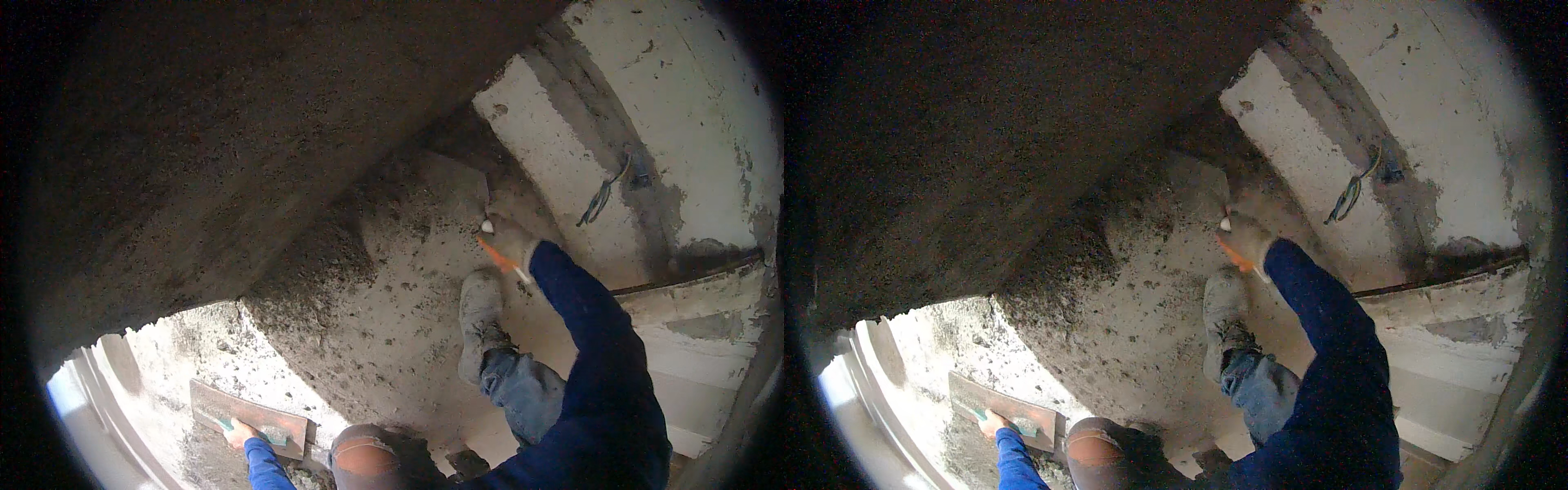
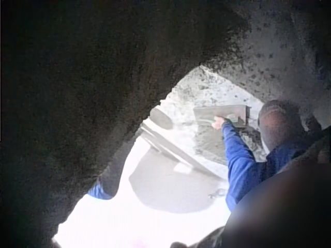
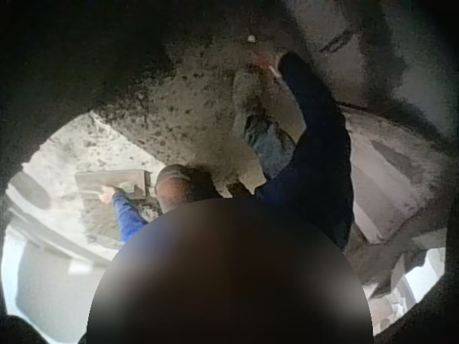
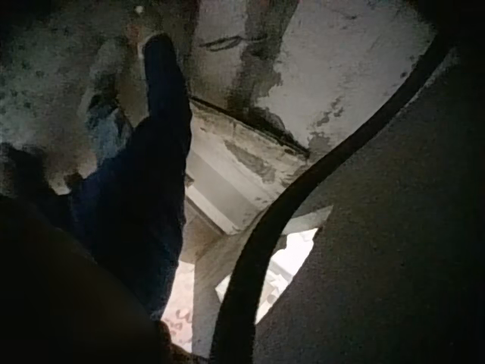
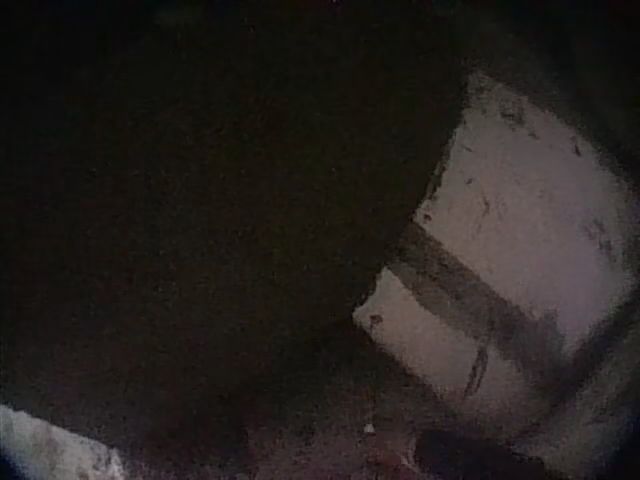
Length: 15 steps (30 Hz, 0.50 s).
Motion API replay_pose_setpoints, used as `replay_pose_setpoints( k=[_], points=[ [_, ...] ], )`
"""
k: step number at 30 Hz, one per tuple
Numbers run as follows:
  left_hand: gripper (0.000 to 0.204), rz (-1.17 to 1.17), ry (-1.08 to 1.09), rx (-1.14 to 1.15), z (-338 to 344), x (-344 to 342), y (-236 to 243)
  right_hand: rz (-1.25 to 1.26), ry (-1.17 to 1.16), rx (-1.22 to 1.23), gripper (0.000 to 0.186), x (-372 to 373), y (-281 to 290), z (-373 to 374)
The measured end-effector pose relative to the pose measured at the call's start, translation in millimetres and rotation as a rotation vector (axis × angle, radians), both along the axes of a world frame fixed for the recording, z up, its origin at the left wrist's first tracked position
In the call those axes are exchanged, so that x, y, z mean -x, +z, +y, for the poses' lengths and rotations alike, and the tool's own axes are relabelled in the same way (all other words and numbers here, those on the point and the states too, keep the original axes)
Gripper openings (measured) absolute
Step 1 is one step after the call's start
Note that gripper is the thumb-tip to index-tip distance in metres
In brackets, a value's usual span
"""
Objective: The person scoops wet plaster from a pile on the floor using a trowel and applies it to a wall section. They then use a large rectangular float to smooth and level the plaster on the wall surface.
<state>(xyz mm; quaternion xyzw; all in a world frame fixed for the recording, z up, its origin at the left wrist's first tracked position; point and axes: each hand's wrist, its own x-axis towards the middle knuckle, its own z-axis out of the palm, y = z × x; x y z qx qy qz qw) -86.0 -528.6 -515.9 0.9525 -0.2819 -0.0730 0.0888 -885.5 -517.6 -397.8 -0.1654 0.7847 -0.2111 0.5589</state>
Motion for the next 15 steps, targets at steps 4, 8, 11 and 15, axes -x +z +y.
replay_pose_setpoints(
  k=[4,8,11,15],
  points=[
    [0.045,0.049,0.016,0.061,1,7,5,-0.457,-0.226,-0.144,0.054,-6,10,25],
    [0.045,0.045,0.030,0.053,0,9,5,-0.181,-0.433,0.009,0.034,1,0,-3],
    [0.044,0.032,0.024,0.056,0,7,2,-0.178,-0.418,0.079,0.028,-1,-15,-31],
    [0.042,0.045,0.033,0.056,1,5,0,-0.404,-0.345,0.077,0.029,-29,-9,-27]
  ],
)
